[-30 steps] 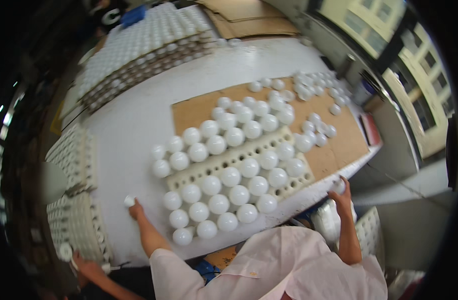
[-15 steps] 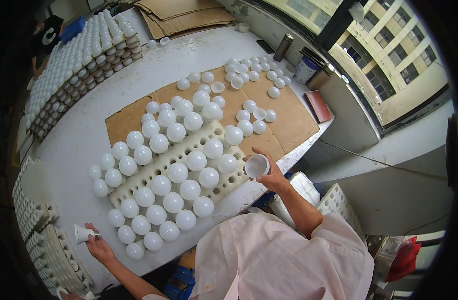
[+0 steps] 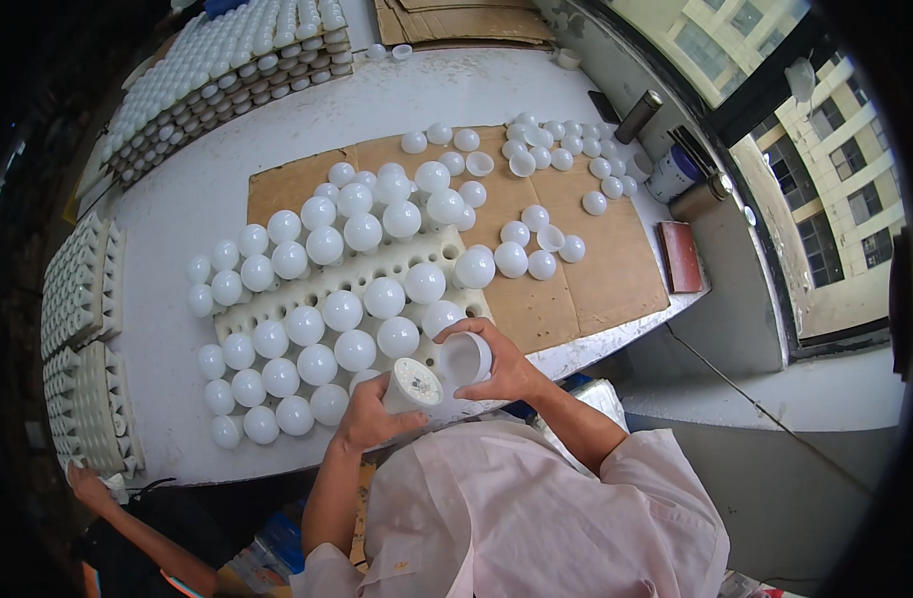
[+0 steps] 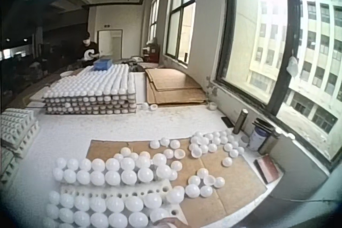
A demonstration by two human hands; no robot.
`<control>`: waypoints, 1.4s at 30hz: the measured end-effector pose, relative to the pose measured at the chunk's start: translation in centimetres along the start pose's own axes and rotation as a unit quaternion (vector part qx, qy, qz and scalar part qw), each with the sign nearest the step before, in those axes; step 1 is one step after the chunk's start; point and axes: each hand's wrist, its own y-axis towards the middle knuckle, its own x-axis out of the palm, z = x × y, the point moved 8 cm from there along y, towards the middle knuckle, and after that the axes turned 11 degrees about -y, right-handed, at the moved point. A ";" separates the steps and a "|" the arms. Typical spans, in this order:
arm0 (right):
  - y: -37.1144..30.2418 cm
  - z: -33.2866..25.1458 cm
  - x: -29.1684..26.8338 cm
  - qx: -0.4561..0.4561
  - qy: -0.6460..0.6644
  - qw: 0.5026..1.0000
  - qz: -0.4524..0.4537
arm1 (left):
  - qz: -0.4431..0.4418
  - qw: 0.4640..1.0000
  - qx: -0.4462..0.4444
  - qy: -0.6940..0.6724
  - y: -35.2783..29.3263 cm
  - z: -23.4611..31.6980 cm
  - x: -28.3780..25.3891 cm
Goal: The person assembles light bulbs by attaching plastic diffuser covers onto bulb bodies by hand and placing the assembled bulbs into slots on a foam tray.
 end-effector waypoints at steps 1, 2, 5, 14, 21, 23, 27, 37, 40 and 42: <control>-0.3 -0.1 -0.1 0.001 0.002 1.000 -0.001 | -0.015 1.000 -0.005 0.013 0.2 -0.2 0.4; -0.4 -0.3 -0.1 0.005 0.005 1.000 -0.013 | -0.031 0.999 -0.010 0.027 0.4 -0.4 0.8; -1.0 0.0 0.1 0.013 0.008 0.999 -0.034 | -0.038 0.998 -0.054 0.011 0.5 -0.8 1.5; -1.1 -0.4 1.1 0.012 -0.006 0.998 -0.056 | -0.039 0.993 -0.109 0.029 0.2 -1.9 1.2; -0.5 -1.9 2.4 -0.012 -0.131 0.987 -0.090 | -0.033 0.993 -0.053 0.103 0.2 -0.5 0.6; -0.4 -2.3 3.1 -0.008 -0.147 0.985 -0.092 | -0.038 0.988 -0.071 0.130 0.1 -0.5 0.4; -0.2 -2.0 4.8 0.018 -0.182 0.977 -0.108 | -0.034 0.985 -0.090 0.142 0.0 -1.1 -0.3; 0.5 -3.6 6.5 -0.087 -0.213 0.969 -0.089 | -0.052 0.981 -0.082 0.170 -0.8 -0.3 -0.9; 0.5 -4.8 6.5 -0.142 -0.156 0.977 -0.039 | -0.061 0.985 -0.060 0.152 -0.9 -0.6 -0.8; 0.3 -5.6 6.4 -0.182 -0.133 0.974 -0.022 | -0.066 0.988 -0.037 0.134 -0.9 -0.7 -0.5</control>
